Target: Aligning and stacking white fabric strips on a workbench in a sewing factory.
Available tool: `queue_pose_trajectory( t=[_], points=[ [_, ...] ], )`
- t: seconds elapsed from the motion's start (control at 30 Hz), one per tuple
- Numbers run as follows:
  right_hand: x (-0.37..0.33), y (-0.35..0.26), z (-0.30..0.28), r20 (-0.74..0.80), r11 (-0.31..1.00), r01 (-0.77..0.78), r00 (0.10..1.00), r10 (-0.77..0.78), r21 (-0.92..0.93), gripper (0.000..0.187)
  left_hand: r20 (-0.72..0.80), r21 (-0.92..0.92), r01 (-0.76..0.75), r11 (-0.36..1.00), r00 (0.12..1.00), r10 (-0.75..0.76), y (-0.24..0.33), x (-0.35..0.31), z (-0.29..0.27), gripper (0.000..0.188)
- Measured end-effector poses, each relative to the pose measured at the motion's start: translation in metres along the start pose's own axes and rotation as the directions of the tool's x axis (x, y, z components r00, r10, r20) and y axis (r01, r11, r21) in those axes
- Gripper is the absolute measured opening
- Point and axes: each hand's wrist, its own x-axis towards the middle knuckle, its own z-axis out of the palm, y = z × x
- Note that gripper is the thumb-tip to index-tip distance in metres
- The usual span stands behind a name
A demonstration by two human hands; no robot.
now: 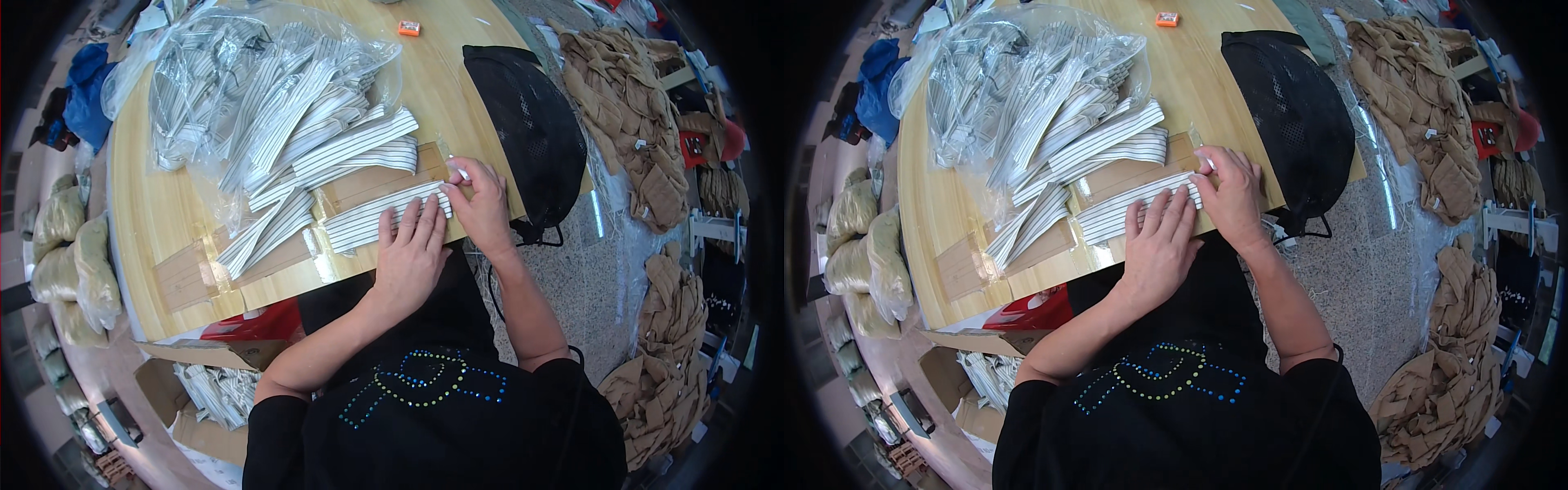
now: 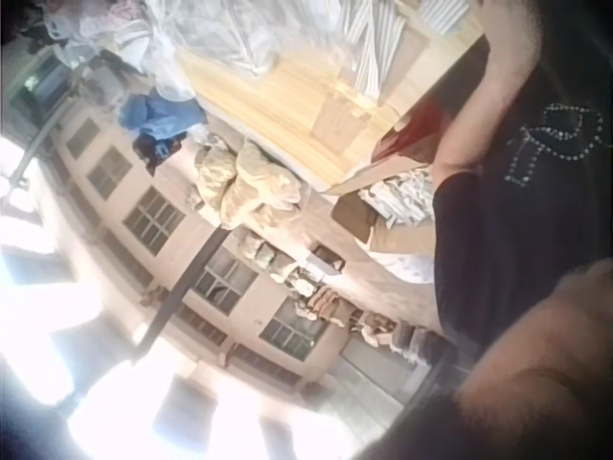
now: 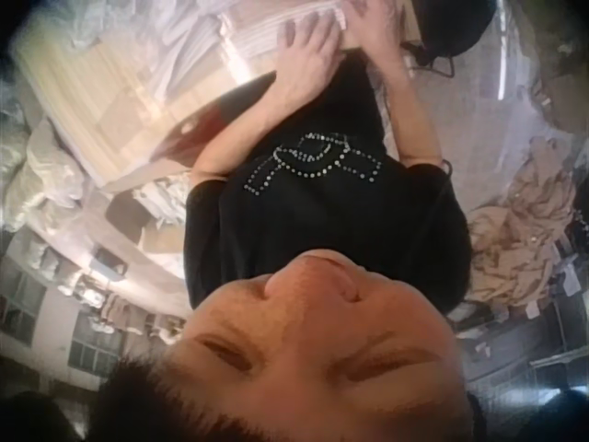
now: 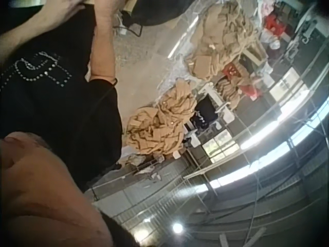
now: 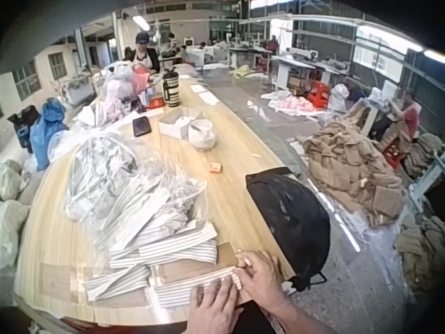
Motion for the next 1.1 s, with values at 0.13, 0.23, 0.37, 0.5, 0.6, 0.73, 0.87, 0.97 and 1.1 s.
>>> queue_pose_trajectory(
  t=[0.13, 0.23, 0.37, 0.5, 0.6, 0.73, 0.87, 0.97, 1.1],
  points=[
    [-0.001, 0.001, 0.002, -0.017, 1.000, 0.012, 1.000, -0.012, -0.009, 0.038, 0.028, 0.021, -0.021, 1.000, 0.999, 0.020, -0.004, 0.000, 0.008, 0.064],
    [0.001, 0.002, 0.001, -0.024, 1.000, 0.001, 1.000, -0.001, -0.008, 0.039, 0.040, -0.009, -0.022, 1.000, 0.999, 0.022, -0.004, 0.002, 0.011, 0.068],
    [0.002, 0.003, 0.000, -0.029, 0.992, -0.048, 0.998, 0.052, 0.113, 0.031, 0.085, 0.020, -0.043, 0.999, 0.996, 0.042, -0.004, 0.001, 0.010, 0.068],
    [-0.005, -0.010, -0.010, 0.025, 0.894, -0.143, 0.989, 0.146, 0.425, 0.021, 0.104, 0.060, -0.071, 0.996, 0.993, 0.064, -0.006, -0.001, 0.010, 0.066],
    [-0.007, -0.006, -0.009, 0.146, 0.919, -0.134, 0.986, 0.085, 0.371, 0.018, 0.086, 0.062, -0.071, 0.996, 0.994, 0.066, -0.007, -0.001, 0.012, 0.066],
    [-0.007, -0.002, -0.011, 0.207, 0.922, -0.132, 0.977, 0.058, 0.365, 0.016, 0.086, 0.061, -0.071, 0.996, 0.994, 0.066, -0.008, -0.001, 0.011, 0.066],
    [-0.006, -0.001, -0.011, 0.231, 0.912, -0.161, 0.970, 0.076, 0.377, 0.014, 0.070, 0.046, -0.072, 0.996, 0.995, 0.069, -0.008, -0.002, 0.013, 0.065],
    [-0.005, -0.005, -0.012, 0.208, 0.959, -0.082, 0.978, 0.025, 0.271, 0.014, 0.066, 0.043, -0.071, 0.997, 0.996, 0.068, -0.008, -0.002, 0.014, 0.065],
    [-0.003, -0.013, -0.010, 0.148, 0.985, 0.020, 0.988, -0.045, 0.172, 0.009, 0.069, 0.047, -0.074, 0.996, 0.995, 0.071, -0.008, -0.002, 0.014, 0.065]
  ],
)
